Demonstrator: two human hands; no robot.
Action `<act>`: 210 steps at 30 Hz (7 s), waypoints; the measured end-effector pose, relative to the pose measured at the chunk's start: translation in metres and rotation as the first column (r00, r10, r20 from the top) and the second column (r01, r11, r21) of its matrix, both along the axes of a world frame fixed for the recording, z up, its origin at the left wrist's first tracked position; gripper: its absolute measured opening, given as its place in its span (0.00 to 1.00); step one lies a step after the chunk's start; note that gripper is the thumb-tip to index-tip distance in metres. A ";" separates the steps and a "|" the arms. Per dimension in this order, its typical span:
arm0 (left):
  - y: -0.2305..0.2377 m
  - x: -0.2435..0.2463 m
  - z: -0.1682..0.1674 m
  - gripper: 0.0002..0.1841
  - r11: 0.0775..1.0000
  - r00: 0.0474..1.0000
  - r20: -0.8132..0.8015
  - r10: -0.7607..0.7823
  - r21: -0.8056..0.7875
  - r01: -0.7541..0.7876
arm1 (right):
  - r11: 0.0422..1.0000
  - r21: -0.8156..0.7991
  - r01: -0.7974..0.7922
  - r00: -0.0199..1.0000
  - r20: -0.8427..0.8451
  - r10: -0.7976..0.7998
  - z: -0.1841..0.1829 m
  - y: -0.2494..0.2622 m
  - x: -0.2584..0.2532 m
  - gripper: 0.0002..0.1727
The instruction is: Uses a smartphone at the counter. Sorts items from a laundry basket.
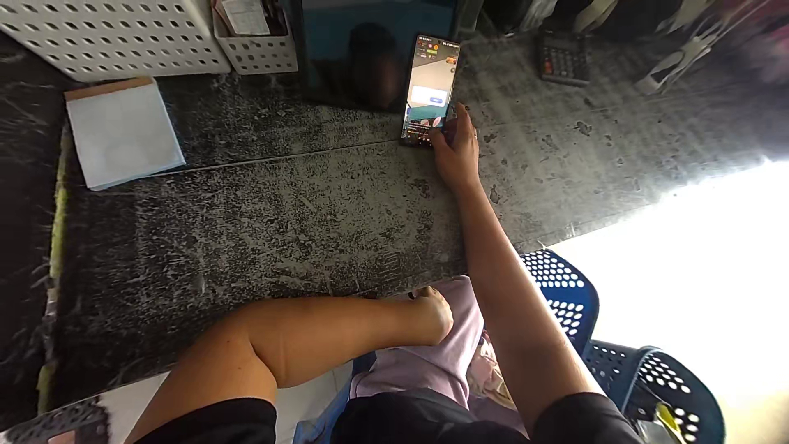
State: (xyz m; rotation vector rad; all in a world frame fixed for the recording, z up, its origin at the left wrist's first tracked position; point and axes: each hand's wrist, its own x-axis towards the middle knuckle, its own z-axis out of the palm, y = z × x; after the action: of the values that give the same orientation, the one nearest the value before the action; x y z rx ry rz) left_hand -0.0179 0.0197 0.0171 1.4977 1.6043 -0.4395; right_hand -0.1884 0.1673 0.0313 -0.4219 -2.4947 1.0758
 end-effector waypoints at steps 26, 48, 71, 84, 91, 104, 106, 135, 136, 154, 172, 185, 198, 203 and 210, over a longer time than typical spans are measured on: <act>0.003 -0.004 0.002 0.20 1.000 1.000 0.025 0.006 -0.018 -0.006 | 0.975 -0.053 0.215 0.974 -0.060 -0.218 0.008 0.003 -0.026 0.26; 0.000 -0.003 0.003 0.21 1.000 1.000 0.007 -0.024 -0.001 0.024 | 0.989 0.133 -0.059 0.998 0.037 0.055 -0.004 0.010 -0.016 0.73; -0.003 -0.004 0.000 0.20 0.999 0.999 0.025 -0.031 0.023 0.031 | 0.984 -0.159 -0.075 0.997 -0.040 0.069 0.001 0.017 -0.012 0.42; -0.002 -0.004 0.001 0.20 0.999 0.999 0.024 -0.040 0.018 0.039 | 0.981 -0.174 -0.087 0.995 -0.054 0.078 0.001 0.017 -0.012 0.44; -0.003 -0.004 0.002 0.20 0.999 0.999 0.027 -0.028 0.020 0.028 | 0.993 -0.086 -0.077 0.997 -0.026 0.075 0.001 0.014 -0.013 0.50; -0.004 -0.003 0.002 0.20 0.999 0.999 0.021 -0.026 0.025 0.026 | 0.989 -0.122 -0.089 0.995 -0.047 0.084 0.001 0.013 -0.012 0.52; -0.004 -0.003 0.001 0.20 0.999 0.999 0.020 -0.032 0.024 0.031 | 0.986 -0.130 -0.105 0.994 -0.052 0.099 0.000 0.013 -0.012 0.56; -0.004 -0.004 0.001 0.19 0.999 0.999 0.023 -0.038 0.025 0.038 | 0.979 -0.200 -0.038 0.982 -0.191 -0.001 -0.003 0.018 -0.014 0.29; -0.004 -0.004 0.001 0.19 0.999 0.999 0.024 -0.039 0.022 0.039 | 0.981 -0.191 -0.046 0.980 -0.200 0.007 -0.003 0.018 -0.014 0.29; -0.004 -0.003 0.001 0.20 0.999 0.999 0.027 -0.032 0.016 0.032 | 0.989 -0.143 -0.036 0.981 -0.191 0.008 -0.003 0.019 -0.014 0.26; -0.004 -0.003 0.001 0.20 0.999 0.999 0.019 -0.037 0.024 0.036 | 0.990 -0.132 -0.045 0.981 -0.193 0.019 -0.006 0.021 -0.016 0.25; -0.006 -0.004 0.002 0.20 0.999 0.999 0.038 -0.035 0.036 0.034 | 0.994 -0.105 -0.029 0.985 -0.174 0.010 -0.004 0.022 -0.015 0.25; -0.005 -0.004 0.002 0.20 0.998 0.999 0.028 -0.046 0.031 0.045 | 0.994 -0.109 -0.029 0.985 -0.172 0.010 -0.004 0.021 -0.015 0.26; -0.005 -0.004 0.001 0.19 0.998 0.999 0.024 -0.047 0.034 0.046 | 0.992 -0.120 -0.031 0.985 -0.174 0.010 -0.003 0.021 -0.015 0.26; -0.005 -0.003 0.002 0.20 0.999 0.999 0.019 -0.043 0.031 0.043 | 0.992 -0.119 -0.031 0.983 -0.181 0.009 -0.005 0.022 -0.016 0.26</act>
State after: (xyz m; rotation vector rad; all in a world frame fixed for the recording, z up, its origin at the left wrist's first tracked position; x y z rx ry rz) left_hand -0.0212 0.0146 0.0189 1.5573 1.5725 -0.4248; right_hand -0.2043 0.1889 0.0264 -0.3183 -2.2881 1.2209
